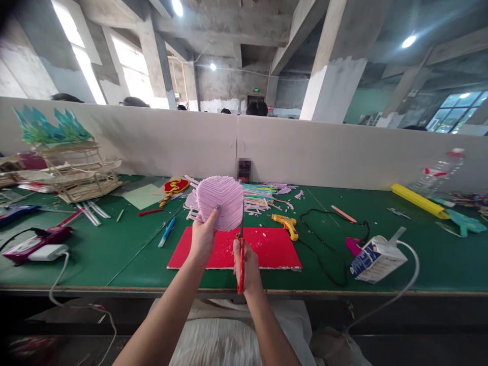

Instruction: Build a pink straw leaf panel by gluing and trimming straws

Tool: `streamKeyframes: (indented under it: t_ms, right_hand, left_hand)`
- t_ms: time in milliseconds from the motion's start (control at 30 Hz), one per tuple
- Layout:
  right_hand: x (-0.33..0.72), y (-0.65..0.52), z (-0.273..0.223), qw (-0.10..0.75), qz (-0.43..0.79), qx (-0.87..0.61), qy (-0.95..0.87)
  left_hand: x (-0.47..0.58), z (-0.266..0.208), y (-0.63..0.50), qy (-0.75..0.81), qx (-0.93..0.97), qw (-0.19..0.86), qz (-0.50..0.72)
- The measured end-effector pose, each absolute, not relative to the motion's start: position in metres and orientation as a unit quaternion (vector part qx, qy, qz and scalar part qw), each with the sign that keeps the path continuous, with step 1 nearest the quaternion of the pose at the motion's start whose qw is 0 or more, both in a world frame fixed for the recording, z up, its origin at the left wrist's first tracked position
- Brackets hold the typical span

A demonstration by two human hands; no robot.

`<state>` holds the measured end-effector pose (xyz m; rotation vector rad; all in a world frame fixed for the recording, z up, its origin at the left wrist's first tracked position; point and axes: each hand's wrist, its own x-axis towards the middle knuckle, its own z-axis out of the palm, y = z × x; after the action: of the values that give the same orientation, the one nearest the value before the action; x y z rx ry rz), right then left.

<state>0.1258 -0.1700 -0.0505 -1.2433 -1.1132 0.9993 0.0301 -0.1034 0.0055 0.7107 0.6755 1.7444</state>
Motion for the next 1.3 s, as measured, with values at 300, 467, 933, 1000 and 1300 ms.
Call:
streamKeyframes:
  t_ms: [300, 467, 933, 1000, 1300]
  right_hand:
    - [0.1265, -0.1699, -0.0571, 0.566, 0.402, -0.537, -0.480]
    - [0.1239, -0.1681, -0.0586, 0.584, 0.427, -0.522, -0.452]
    - [0.1226, -0.1686, -0.0585, 0.577, 0.424, -0.545, -0.436]
    - [0.1217, -0.1692, -0.0580, 0.578, 0.423, -0.548, -0.431]
    - [0.1213, -0.1744, -0.0513, 0.582, 0.443, -0.553, -0.399]
  left_hand:
    - [0.0345, 0.0084, -0.1074, 0.283, 0.302, 0.540, 0.733]
    - [0.0348, 0.0072, -0.1064, 0.285, 0.302, 0.539, 0.733]
    - [0.0352, 0.0098, -0.1061, 0.285, 0.299, 0.546, 0.729]
    - [0.0356, 0.0093, -0.1061, 0.282, 0.299, 0.545, 0.731]
    - [0.0357, 0.0085, -0.1061, 0.286, 0.295, 0.548, 0.729]
